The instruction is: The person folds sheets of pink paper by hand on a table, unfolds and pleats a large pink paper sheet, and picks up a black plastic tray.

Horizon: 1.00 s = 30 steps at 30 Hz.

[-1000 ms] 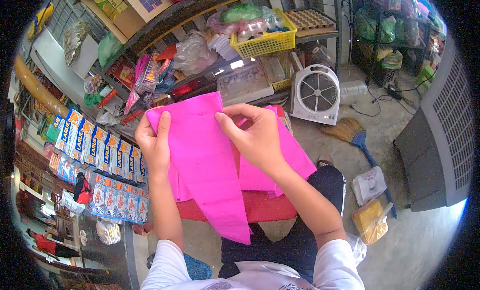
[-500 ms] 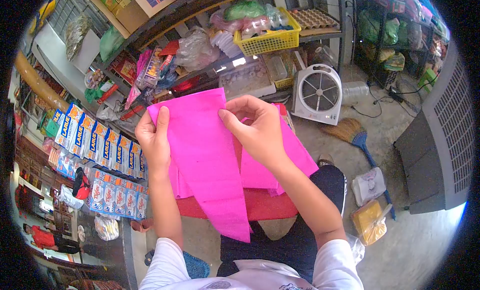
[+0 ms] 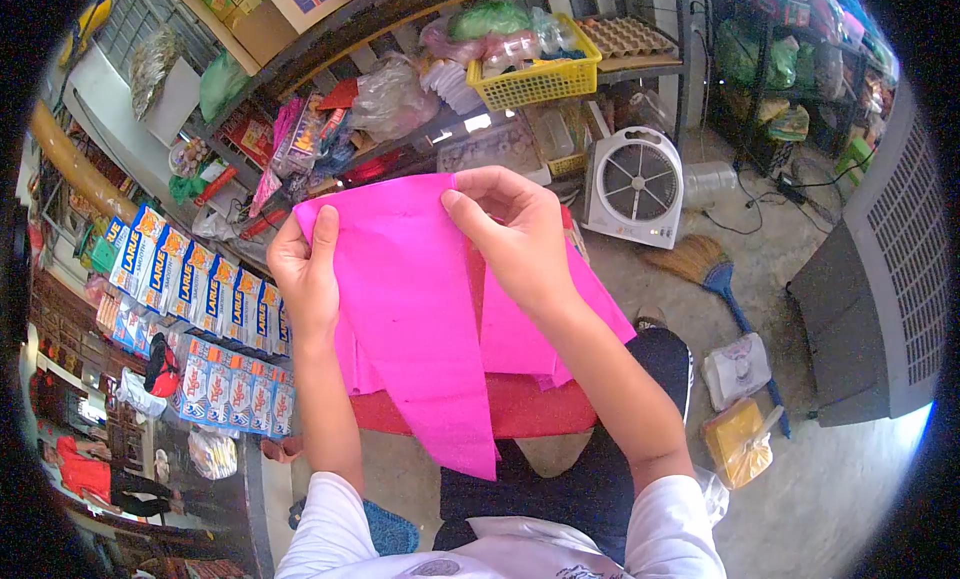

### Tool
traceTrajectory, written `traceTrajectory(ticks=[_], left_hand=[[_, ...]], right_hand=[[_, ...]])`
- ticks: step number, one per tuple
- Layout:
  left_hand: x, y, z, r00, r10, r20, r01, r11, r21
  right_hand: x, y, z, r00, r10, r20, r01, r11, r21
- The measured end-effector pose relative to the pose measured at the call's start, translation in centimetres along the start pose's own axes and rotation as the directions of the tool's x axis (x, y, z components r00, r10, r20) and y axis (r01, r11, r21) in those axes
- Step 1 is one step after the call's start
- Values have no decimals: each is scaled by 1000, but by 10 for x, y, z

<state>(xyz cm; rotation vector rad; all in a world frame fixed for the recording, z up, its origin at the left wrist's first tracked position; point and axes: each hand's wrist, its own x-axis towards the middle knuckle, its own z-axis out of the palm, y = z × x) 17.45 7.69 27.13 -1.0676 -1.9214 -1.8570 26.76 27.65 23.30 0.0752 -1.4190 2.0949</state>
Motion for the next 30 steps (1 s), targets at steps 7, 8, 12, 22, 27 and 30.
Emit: traceTrajectory(ticks=[7, 8, 12, 22, 27, 30], left_hand=[[4, 7, 8, 999, 11, -35, -12, 1000, -12], [4, 8, 8, 999, 14, -36, -14, 1000, -10], [0, 5, 9, 996, -65, -53, 58, 992, -115], [1, -5, 6, 988, -81, -134, 60, 986, -157], [5, -6, 2, 994, -103, -21, 94, 961, -261], [2, -9, 1, 996, -83, 37, 89, 974, -208]], right_hand=[[4, -7, 5, 996, -14, 83, 16, 1000, -18], [4, -6, 5, 997, -34, 69, 36, 999, -31], [7, 1, 5, 997, -70, 19, 71, 996, -55], [8, 9, -3, 998, -56, -11, 55, 996, -70], [8, 9, -4, 1000, -21, 21, 22, 998, -50], [6, 10, -1, 998, -49, 45, 51, 998, -42]])
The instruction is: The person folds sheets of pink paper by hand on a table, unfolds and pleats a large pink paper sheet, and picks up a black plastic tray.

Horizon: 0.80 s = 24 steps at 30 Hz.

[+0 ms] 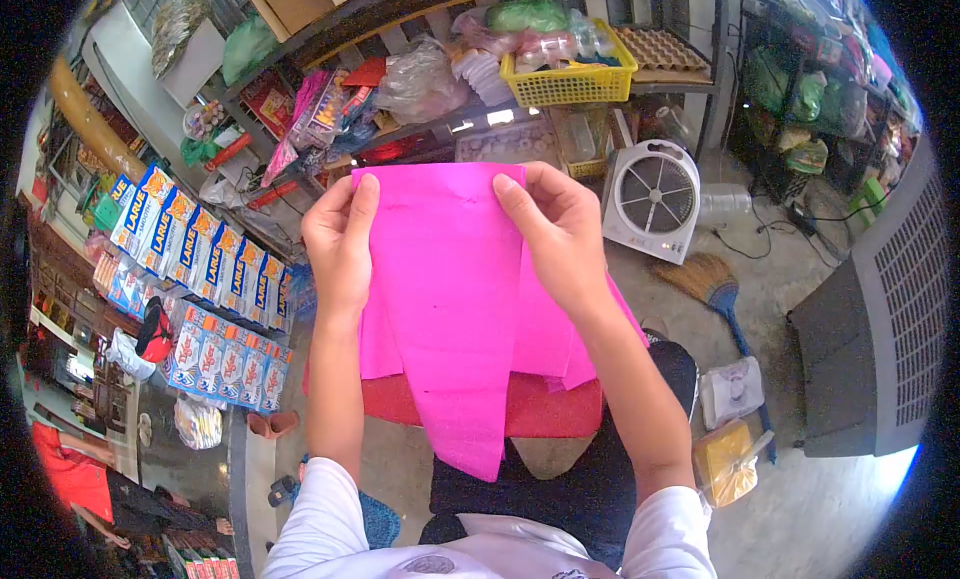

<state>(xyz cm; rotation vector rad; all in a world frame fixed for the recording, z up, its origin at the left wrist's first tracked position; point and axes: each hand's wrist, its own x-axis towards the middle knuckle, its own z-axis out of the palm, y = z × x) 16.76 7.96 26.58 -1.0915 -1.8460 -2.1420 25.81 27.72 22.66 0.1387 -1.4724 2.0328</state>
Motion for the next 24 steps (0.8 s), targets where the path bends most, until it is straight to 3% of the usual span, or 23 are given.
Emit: traceTrajectory(ticks=[4, 8, 9, 11, 15, 21, 24], left_hand=[[4, 6, 22, 977, 203, -71, -183, 958, 220], [7, 7, 12, 985, 169, 29, -171, 947, 271], [13, -2, 8, 967, 254, 32, -253, 924, 286], [16, -5, 3, 986, 166, 16, -166, 968, 191], [29, -13, -7, 989, 147, -18, -137, 955, 263], [49, -33, -34, 983, -106, -148, 101, 994, -40], [51, -43, -49, 971, -141, -191, 131, 989, -68]], right_hand=[[-4, 4, 8, 998, -61, 15, 62, 997, -35], [-1, -1, 10, 998, -47, 48, 50, 997, -61], [-1, -1, 8, 998, -25, 51, 29, 997, -66], [5, 5, 9, 998, -51, 36, 54, 995, -81], [11, 6, 11, 999, -45, 15, 46, 989, -143], [27, 12, 20, 987, -144, 65, 155, 964, -216], [26, 1, 26, 988, -113, 103, 140, 941, -307]])
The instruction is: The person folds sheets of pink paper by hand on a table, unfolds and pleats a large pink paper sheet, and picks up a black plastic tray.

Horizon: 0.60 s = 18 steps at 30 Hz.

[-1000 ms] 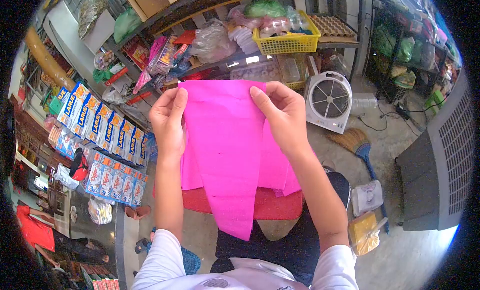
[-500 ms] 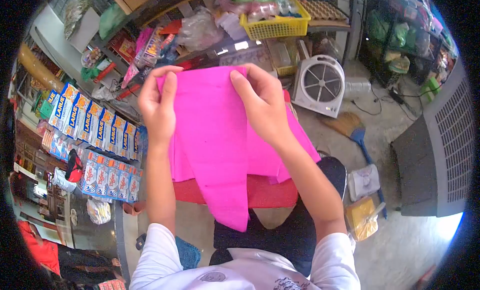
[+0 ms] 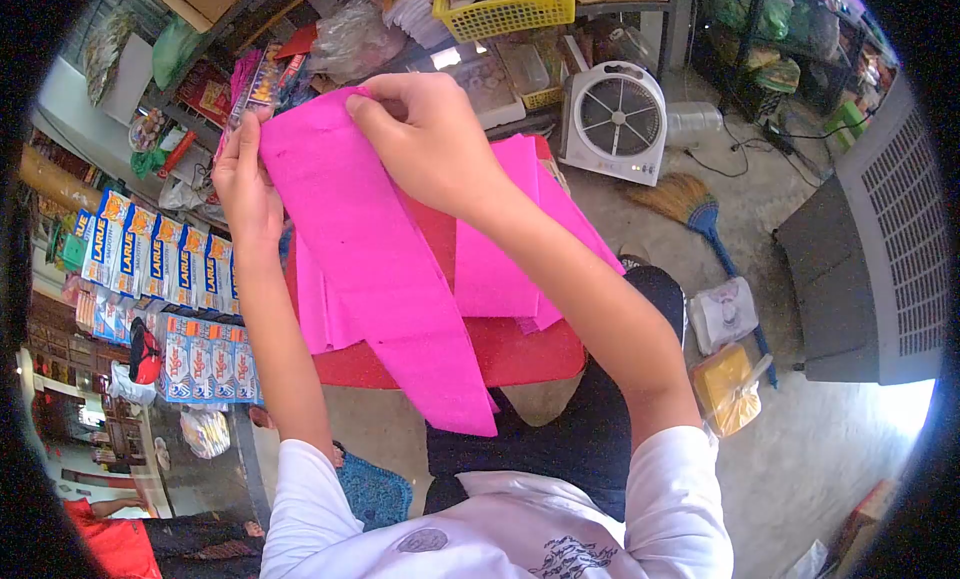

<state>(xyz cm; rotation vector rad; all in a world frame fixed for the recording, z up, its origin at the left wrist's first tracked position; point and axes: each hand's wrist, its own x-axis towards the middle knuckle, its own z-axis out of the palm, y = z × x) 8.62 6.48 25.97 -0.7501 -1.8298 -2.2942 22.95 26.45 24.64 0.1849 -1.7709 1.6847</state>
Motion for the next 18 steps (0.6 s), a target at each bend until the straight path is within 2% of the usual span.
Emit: traceTrajectory(ticks=[4, 8, 10, 14, 17, 18], left_hand=[[-2, -3, 2, 996, 26, -85, -31, 998, -57], [-15, -1, 10, 992, -105, 76, 117, 978, -171], [-18, -9, 10, 987, -110, 119, 124, 985, -119], [-23, -5, 18, 993, -25, 117, 30, 999, -36], [-28, 4, 28, 995, 37, 94, -42, 998, 56], [-30, 7, 29, 993, 36, 109, -47, 994, 95]], right_hand=[[1, -4, 3, 1000, 25, 15, -25, 999, 22], [7, 13, 3, 1000, 3, -5, -2, 999, 46], [8, 22, 3, 1000, 11, -13, -9, 993, 116], [7, 18, -9, 987, 152, 41, -155, 986, 64], [8, 22, -15, 989, 143, 47, -145, 988, 61], [9, 20, -21, 978, 184, 99, -189, 981, 38]])
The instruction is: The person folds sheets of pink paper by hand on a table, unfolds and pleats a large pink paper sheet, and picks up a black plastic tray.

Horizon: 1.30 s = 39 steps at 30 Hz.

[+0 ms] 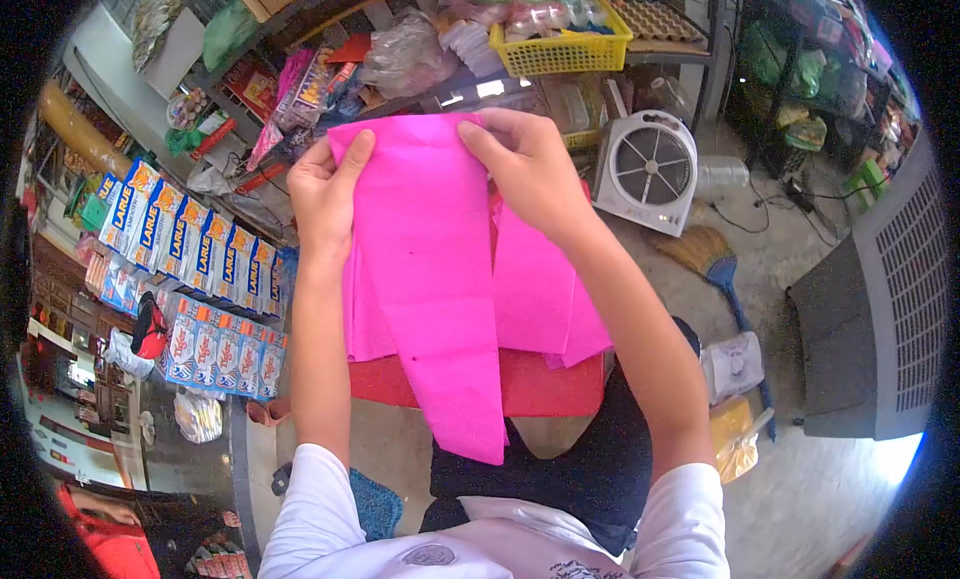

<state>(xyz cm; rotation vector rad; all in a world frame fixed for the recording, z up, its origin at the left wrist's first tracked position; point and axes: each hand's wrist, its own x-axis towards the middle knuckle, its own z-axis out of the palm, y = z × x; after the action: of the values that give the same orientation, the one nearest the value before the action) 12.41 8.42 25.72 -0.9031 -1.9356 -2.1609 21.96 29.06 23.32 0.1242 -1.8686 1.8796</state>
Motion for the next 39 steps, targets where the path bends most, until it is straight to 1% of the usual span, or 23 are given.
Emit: traceTrajectory(ticks=[1, 3, 4, 5, 7, 9, 11, 12, 13, 15, 18, 21, 25, 27, 28, 31, 33, 34, 36, 39], left_hand=[[-1, 4, 2, 1000, -1, 16, 0, 999, 38], [-3, 12, 9, 999, 28, 45, -30, 999, 42], [-5, 18, 13, 997, 42, 71, -46, 997, 57], [-8, 25, 18, 994, 55, 98, -62, 995, 72], [-12, 35, 29, 984, 70, 163, -84, 993, 78], [-15, 40, 36, 967, 95, 238, -122, 987, 103], [-17, 46, 44, 963, 112, 246, -129, 990, 55], [-17, 49, 49, 962, 127, 242, -135, 991, 19], [-17, 51, 51, 961, 141, 236, -142, 990, -16], [-16, 54, 50, 958, 129, 256, -138, 990, 19], [-17, 58, 51, 960, 68, 273, -89, 994, 65], [-17, 61, 51, 960, 13, 281, -43, 994, 102], [-13, 59, 50, 960, -4, 280, -36, 990, 137], [-15, 57, 52, 965, 12, 261, -32, 997, 70], [-16, 56, 53, 967, 20, 253, -30, 999, 37], [-19, 54, 54, 978, -21, 208, 36, 997, -68], [-21, 51, 54, 989, 81, 125, -75, 996, -50], [-21, 50, 54, 988, 132, 84, -130, 991, -36], [-21, 48, 54, 982, 165, 90, -162, 986, -40], [-23, 48, 56, 979, 185, 83, -183, 983, -33]], right_hand=[[1, -4, -3, 999, -44, -2, 44, 997, -56], [3, -13, -9, 991, -131, -5, 128, 977, -173], [9, -15, -6, 962, -261, -83, 245, 955, -168], [12, -24, -10, 962, -272, 8, 267, 936, -230], [13, -64, -15, 944, -271, 188, 321, 883, -344], [13, -91, -8, 933, -248, 260, 339, 847, -410], [11, -110, -3, 913, -226, 340, 374, 796, -476], [11, -112, -2, 900, -239, 364, 405, 770, -494], [9, -115, -1, 896, -270, 352, 423, 762, -490], [5, -118, 1, 886, -330, 327, 456, 749, -480], [5, -108, -1, 802, -494, 336, 591, 576, -565], [3, -108, 0, 775, -525, 352, 615, 497, -612], [7, -107, 0, 737, -550, 393, 657, 448, -607], [8, -105, -1, 722, -558, 408, 672, 426, -606], [10, -104, -2, 724, -565, 396, 669, 434, -604], [13, -101, -4, 731, -578, 362, 658, 457, -599], [15, -100, -8, 733, -587, 344, 655, 472, -590], [15, -100, -9, 761, -550, 344, 633, 514, -579], [13, -101, -8, 812, -468, 348, 581, 598, -552], [13, -104, -8, 821, -452, 348, 569, 602, -561]])
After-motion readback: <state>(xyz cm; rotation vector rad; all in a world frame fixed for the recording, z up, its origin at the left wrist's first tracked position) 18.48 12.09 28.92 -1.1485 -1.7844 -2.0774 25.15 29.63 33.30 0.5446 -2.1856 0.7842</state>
